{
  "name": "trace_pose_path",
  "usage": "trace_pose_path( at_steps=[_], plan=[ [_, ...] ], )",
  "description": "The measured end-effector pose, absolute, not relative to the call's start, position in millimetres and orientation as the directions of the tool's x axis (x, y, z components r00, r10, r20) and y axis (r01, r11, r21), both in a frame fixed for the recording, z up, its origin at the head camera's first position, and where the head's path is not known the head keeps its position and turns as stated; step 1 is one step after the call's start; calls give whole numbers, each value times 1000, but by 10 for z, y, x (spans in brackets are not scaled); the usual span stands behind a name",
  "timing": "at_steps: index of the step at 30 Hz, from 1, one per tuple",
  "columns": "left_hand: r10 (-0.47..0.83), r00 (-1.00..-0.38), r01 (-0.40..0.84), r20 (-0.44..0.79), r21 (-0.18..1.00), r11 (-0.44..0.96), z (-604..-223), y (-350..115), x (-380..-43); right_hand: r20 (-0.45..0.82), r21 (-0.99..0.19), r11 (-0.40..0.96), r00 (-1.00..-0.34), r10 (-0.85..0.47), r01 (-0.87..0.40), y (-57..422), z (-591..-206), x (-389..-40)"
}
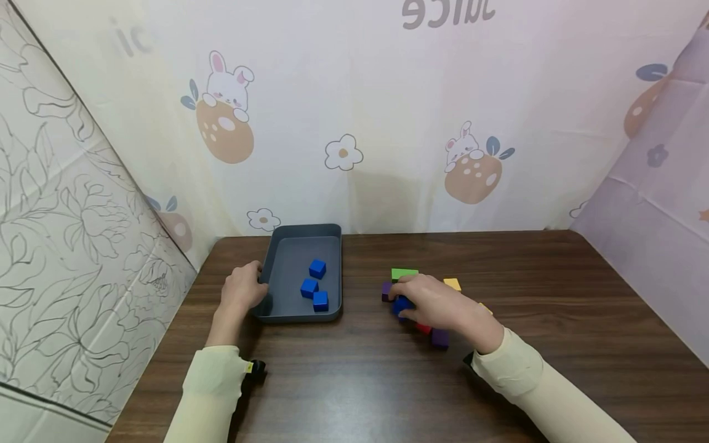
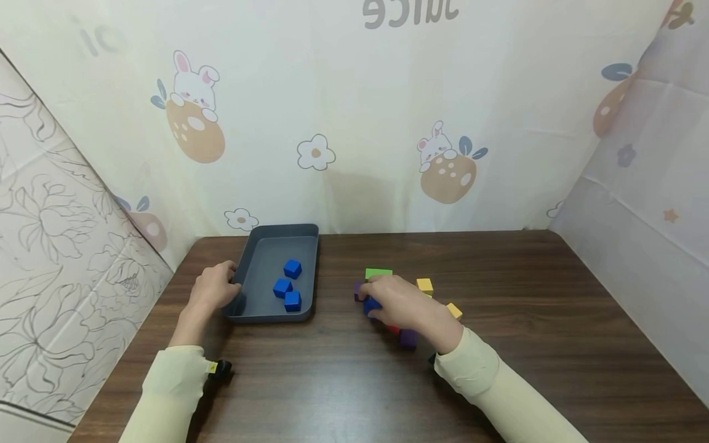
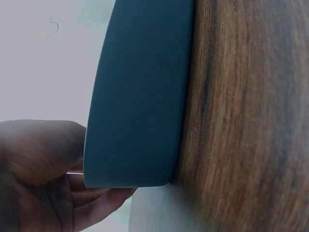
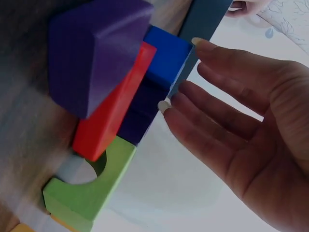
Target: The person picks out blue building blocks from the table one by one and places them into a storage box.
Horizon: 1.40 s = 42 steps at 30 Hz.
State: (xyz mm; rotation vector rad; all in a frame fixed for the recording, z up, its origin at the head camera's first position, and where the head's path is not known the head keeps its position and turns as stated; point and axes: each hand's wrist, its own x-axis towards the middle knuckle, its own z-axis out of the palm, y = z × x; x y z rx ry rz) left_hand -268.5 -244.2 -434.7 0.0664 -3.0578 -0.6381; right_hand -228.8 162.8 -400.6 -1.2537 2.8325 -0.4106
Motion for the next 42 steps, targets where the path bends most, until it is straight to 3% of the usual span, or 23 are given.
trace_pose_path(
  at_steps=[18,42],
  plan=[
    [-38,-999,-26,23,405,914,-4359,-2444,-2639,17,-245,663,-687,-727,-708,1571,-4115,-2252],
    [-45,-999,-36,12,409,912,-4386,-2454,-2654,26,-233,615,-637,-770,-753,1529,-4190,-2216]
  ],
)
